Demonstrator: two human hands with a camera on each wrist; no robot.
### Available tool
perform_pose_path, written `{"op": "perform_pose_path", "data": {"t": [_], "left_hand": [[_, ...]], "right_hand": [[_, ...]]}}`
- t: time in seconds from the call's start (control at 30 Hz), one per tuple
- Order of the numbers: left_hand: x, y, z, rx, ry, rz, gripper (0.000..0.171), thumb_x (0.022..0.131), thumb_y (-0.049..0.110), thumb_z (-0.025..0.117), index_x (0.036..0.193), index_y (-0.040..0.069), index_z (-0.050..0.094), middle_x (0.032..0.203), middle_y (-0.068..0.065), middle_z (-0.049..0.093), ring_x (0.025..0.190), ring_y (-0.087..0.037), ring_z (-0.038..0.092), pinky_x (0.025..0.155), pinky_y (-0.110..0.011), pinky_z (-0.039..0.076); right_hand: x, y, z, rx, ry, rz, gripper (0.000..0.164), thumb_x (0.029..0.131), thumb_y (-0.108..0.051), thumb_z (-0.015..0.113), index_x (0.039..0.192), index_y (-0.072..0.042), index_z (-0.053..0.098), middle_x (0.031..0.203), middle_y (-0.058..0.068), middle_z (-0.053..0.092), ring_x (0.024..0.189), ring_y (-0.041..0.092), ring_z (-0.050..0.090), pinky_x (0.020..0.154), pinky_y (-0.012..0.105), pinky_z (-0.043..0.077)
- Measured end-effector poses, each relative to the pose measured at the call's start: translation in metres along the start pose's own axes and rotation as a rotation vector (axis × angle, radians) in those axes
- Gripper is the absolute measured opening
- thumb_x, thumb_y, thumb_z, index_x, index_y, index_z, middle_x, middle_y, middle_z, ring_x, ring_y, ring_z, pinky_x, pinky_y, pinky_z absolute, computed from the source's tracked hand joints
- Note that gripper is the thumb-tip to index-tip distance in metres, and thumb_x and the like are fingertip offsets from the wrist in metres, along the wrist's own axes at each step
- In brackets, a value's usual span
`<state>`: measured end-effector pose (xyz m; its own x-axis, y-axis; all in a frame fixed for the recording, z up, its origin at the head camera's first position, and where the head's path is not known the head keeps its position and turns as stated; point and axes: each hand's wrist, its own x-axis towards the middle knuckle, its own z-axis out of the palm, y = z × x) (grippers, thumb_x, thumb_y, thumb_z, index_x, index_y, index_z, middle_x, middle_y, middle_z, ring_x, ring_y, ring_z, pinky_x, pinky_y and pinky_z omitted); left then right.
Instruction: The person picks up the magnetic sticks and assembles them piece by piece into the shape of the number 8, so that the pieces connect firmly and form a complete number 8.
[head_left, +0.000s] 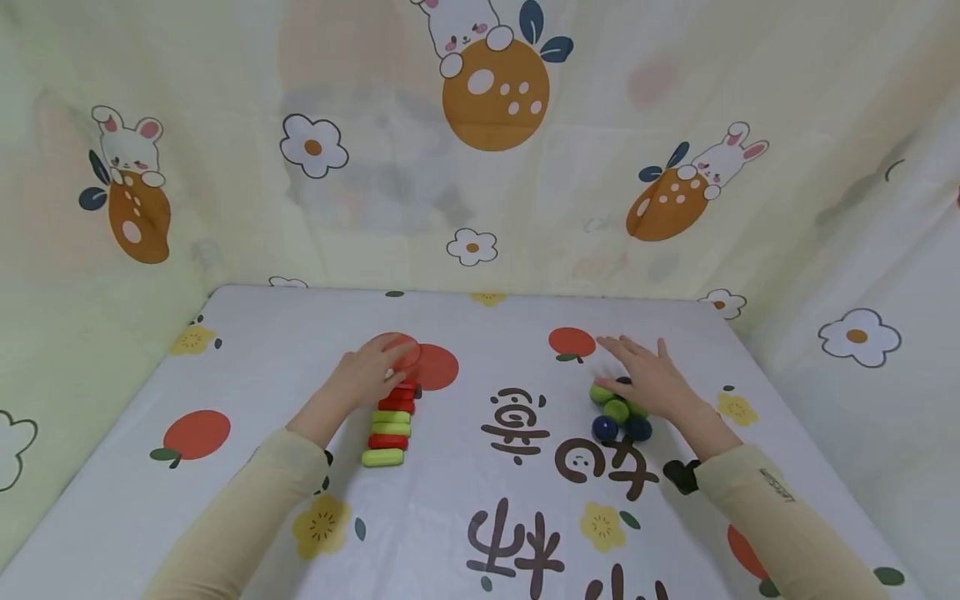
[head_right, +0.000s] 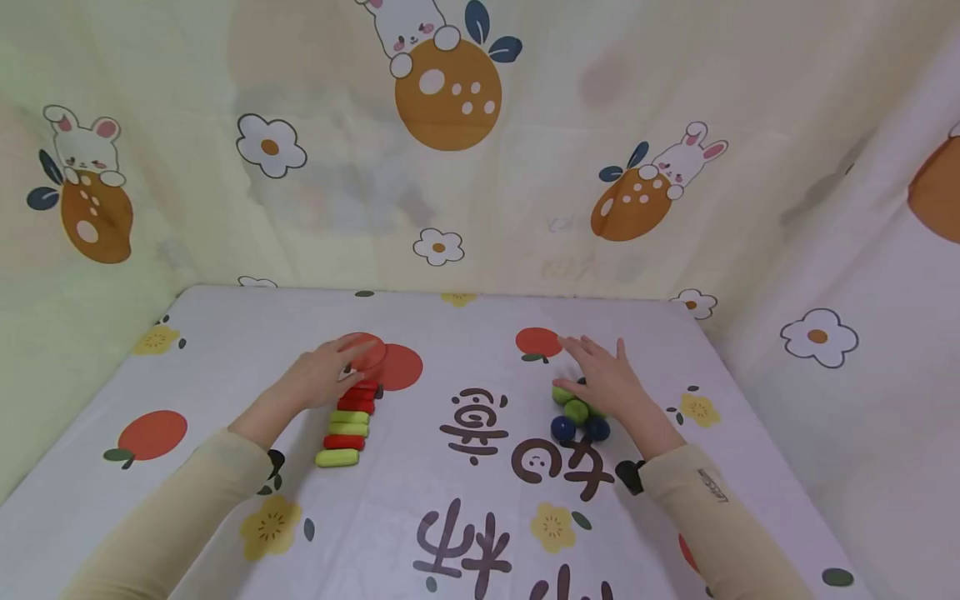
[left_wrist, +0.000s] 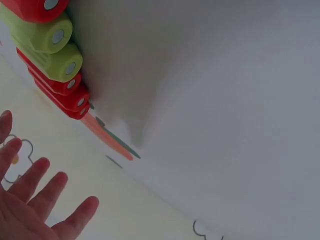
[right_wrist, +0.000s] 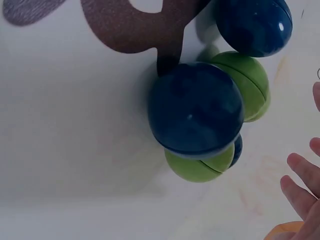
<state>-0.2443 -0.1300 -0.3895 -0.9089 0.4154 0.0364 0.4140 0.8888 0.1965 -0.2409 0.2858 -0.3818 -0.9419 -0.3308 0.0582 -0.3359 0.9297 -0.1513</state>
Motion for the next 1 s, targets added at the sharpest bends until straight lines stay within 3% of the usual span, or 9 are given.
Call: {"op": "perform_pose_path", "data": {"t": [0.27, 0.6, 0.8, 1.0], "left_hand": [[0.004, 0.001, 0.007, -0.037, -0.068, -0.013, 0.05, 0.089, 0.019, 0.058, 0.136, 0.013, 0.044, 0.132, -0.018, 0.044, 0.099, -0.026, 0.055, 0.081, -0.048, 0.046], [0.004, 0.002, 0.009, -0.043, -0.138, -0.059, 0.048, 0.09, 0.015, 0.056, 0.136, 0.011, 0.044, 0.13, -0.018, 0.047, 0.11, -0.031, 0.049, 0.079, -0.04, 0.048], [0.005, 0.002, 0.01, -0.047, -0.156, -0.067, 0.043, 0.09, 0.013, 0.054, 0.132, 0.007, 0.048, 0.126, -0.017, 0.05, 0.103, -0.03, 0.051, 0.08, -0.04, 0.048], [0.008, 0.0, 0.013, -0.061, -0.175, -0.077, 0.031, 0.089, 0.01, 0.053, 0.119, 0.005, 0.058, 0.101, -0.01, 0.056, 0.086, -0.023, 0.051, 0.072, -0.035, 0.047]], "right_hand": [[0.001, 0.002, 0.006, 0.012, -0.031, 0.003, 0.066, 0.084, -0.037, 0.063, 0.134, -0.001, 0.041, 0.132, 0.03, 0.04, 0.124, 0.044, 0.034, 0.097, 0.068, 0.005], [0.005, 0.006, 0.014, 0.026, -0.065, 0.005, 0.06, 0.083, -0.033, 0.066, 0.131, -0.002, 0.046, 0.129, 0.029, 0.045, 0.122, 0.044, 0.037, 0.095, 0.069, 0.007], [0.007, 0.005, 0.015, 0.04, -0.093, 0.014, 0.057, 0.083, -0.028, 0.066, 0.13, -0.002, 0.048, 0.128, 0.027, 0.047, 0.123, 0.043, 0.037, 0.095, 0.069, 0.006], [0.008, 0.004, 0.018, 0.044, -0.12, 0.017, 0.051, 0.083, -0.023, 0.067, 0.125, 0.001, 0.052, 0.123, 0.023, 0.053, 0.117, 0.042, 0.044, 0.096, 0.069, 0.008]]}}
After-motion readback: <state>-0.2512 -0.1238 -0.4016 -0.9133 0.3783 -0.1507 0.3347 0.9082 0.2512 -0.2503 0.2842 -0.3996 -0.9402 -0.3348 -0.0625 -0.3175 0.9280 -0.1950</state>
